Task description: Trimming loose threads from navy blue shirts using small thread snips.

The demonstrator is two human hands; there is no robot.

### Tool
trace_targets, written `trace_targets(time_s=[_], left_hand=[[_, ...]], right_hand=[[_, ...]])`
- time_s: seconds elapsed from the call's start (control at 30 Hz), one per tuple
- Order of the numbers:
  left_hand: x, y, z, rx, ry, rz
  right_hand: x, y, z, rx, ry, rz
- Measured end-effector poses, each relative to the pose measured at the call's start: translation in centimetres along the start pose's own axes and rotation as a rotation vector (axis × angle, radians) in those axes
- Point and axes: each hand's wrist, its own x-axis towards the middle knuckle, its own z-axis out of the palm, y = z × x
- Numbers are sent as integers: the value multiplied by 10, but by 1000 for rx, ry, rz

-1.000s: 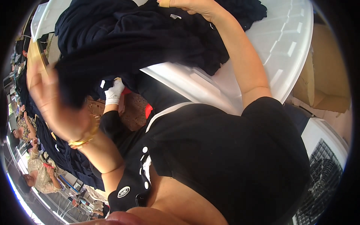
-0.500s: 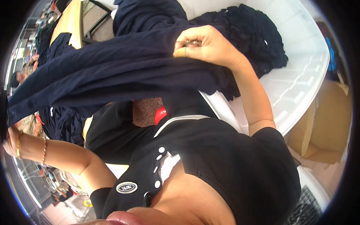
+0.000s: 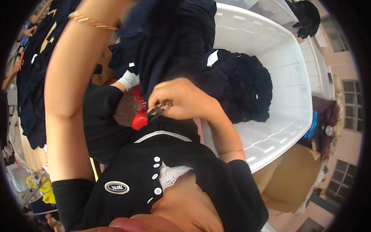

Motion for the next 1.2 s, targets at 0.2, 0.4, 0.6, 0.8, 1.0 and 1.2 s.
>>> trace_targets(time_s=[0.2, 0.4, 0.6, 0.8, 1.0, 1.2], left_hand=[[-91, -63, 48, 290, -664, -415], [-187, -103, -100, 464, 798, -147], [-279, -114, -70, 153, 1093, -620], [-254, -102, -34, 58, 1005, -635], [-253, -145, -63, -226, 924, -757], [-255, -120, -50, -673, 966, -476]], right_hand=[[-23, -2, -22, -3, 197, 15], [-37, 46, -38, -157, 533, 320], [-22, 57, -57, -99, 588, 359], [0, 45, -67, -238, 501, 372], [45, 40, -58, -352, 303, 269], [68, 61, -68, -184, 328, 262]])
